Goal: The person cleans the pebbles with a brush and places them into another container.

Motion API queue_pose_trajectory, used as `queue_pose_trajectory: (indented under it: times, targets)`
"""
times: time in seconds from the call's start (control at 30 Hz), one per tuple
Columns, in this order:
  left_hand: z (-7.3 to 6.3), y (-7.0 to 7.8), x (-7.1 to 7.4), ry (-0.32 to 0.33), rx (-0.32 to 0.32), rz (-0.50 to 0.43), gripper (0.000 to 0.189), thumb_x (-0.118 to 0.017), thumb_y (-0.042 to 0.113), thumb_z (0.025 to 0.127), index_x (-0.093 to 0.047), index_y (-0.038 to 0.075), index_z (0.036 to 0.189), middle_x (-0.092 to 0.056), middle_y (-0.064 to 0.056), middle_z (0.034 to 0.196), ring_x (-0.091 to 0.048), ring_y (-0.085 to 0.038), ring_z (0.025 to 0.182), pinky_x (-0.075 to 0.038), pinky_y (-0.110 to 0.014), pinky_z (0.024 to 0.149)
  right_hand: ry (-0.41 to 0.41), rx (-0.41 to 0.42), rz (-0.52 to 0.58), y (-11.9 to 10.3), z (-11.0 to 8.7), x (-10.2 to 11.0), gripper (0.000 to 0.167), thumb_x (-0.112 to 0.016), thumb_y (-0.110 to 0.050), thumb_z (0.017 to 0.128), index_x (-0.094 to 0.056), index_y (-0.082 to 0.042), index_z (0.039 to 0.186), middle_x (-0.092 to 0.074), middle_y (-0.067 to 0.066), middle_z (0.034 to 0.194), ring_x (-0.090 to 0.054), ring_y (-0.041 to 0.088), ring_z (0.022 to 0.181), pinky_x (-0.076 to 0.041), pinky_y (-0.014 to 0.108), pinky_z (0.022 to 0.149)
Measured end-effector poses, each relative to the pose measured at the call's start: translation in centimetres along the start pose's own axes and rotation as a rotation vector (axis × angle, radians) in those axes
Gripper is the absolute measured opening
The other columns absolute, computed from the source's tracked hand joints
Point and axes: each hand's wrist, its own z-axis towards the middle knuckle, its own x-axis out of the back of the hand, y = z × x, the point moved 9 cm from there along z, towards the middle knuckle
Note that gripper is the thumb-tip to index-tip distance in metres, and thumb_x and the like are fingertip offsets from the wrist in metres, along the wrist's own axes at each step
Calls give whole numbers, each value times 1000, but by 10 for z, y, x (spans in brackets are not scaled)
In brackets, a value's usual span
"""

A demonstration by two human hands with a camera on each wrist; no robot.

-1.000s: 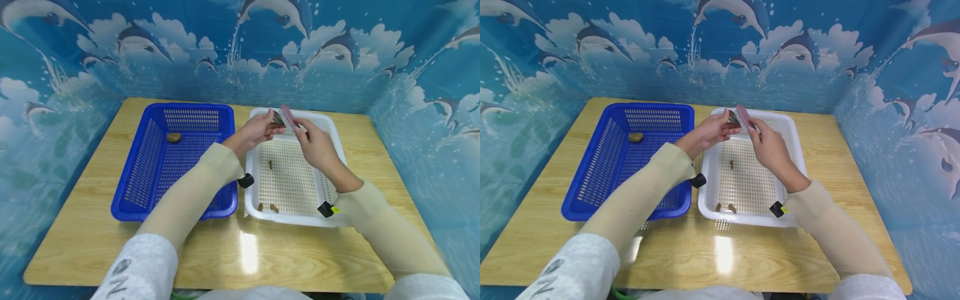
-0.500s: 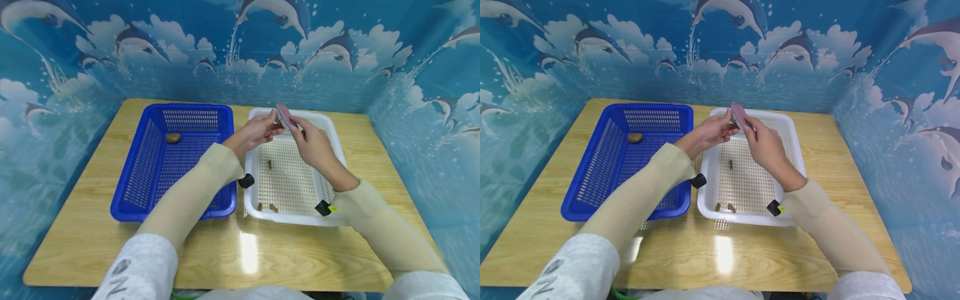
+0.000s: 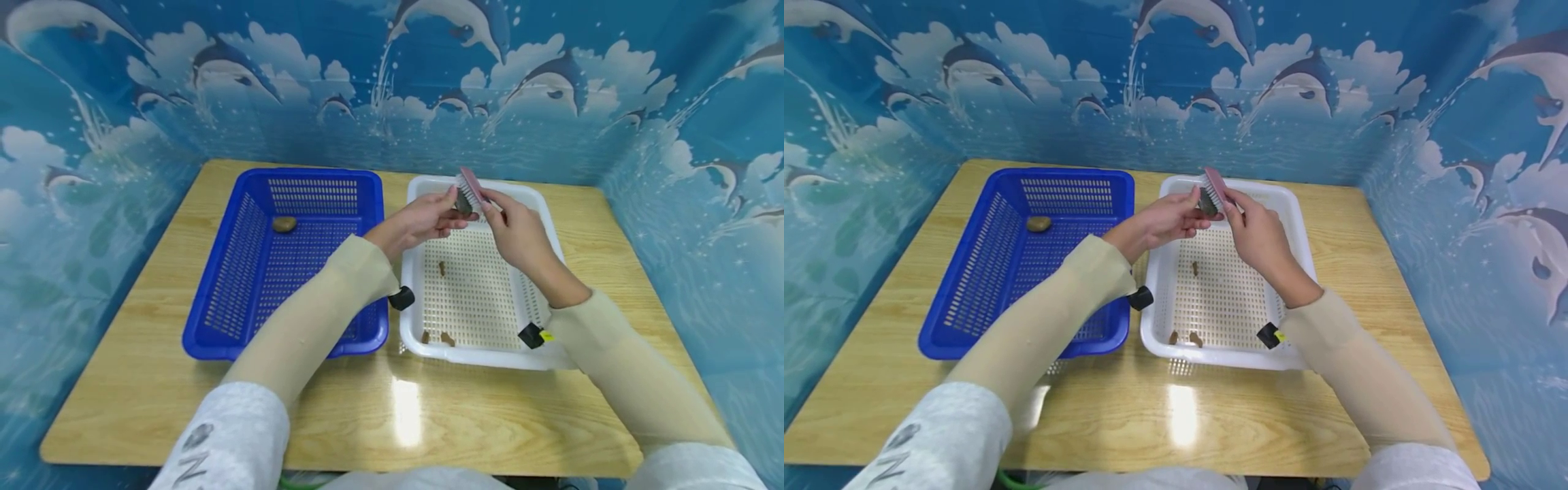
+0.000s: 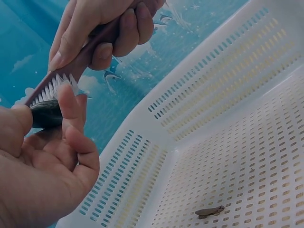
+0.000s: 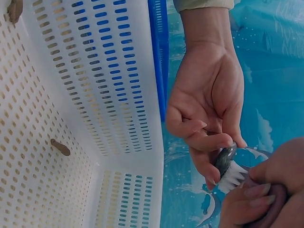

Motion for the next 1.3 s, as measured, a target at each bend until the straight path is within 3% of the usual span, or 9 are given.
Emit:
queue_pose_trajectory:
  times: [0.23, 0.6, 0.9, 1.03, 1.2, 1.3]
  targets:
    - [1, 2, -1, 25, -6, 1, 56, -32, 46, 101, -44, 16, 146, -64, -4, 103, -59, -10, 81, -43, -26, 69, 6, 3, -5, 1, -6, 2, 48, -35, -37, 107, -43, -12, 147, -44, 7, 60, -37, 19, 48, -34, 34, 44]
    - [2, 5, -2, 53, -31, -17, 55, -31, 44, 103, -44, 14, 146, -65, -4, 97, -58, -9, 75, -42, -23, 62, 12, 0, -11, -5, -16, 4, 49, -35, -38, 107, -41, -14, 149, -46, 6, 60, -39, 17, 47, -34, 33, 44]
    - [2, 2, -3, 60, 8, -38, 57, -31, 46, 102, -42, 15, 148, -64, -5, 90, -60, -9, 70, -43, -23, 61, 23, 42, -4, -12, -19, 5, 46, -38, -33, 107, -44, -10, 147, -47, 7, 60, -39, 17, 49, -34, 32, 45]
    - [0, 0, -5, 44, 39, -33, 58, -31, 48, 101, -42, 16, 148, -65, -9, 97, -61, -9, 69, -44, -23, 60, 13, 48, -4, -14, -16, 4, 46, -39, -31, 107, -44, -8, 147, -47, 7, 61, -39, 18, 49, -34, 32, 45]
    - [-3, -2, -13, -24, 65, 30, 57, -30, 46, 102, -43, 15, 147, -63, -13, 126, -62, -8, 72, -43, -22, 60, 9, 18, 8, -12, -9, 5, 45, -38, -31, 107, -44, -10, 146, -46, 7, 59, -38, 18, 47, -33, 32, 45]
    - [-5, -2, -16, -52, 63, 39, 57, -29, 46, 102, -42, 15, 148, -59, -14, 133, -63, -8, 74, -43, -22, 61, 1, 0, 2, -8, -6, 6, 46, -37, -33, 107, -44, -10, 146, -44, 6, 58, -37, 18, 47, -33, 33, 45]
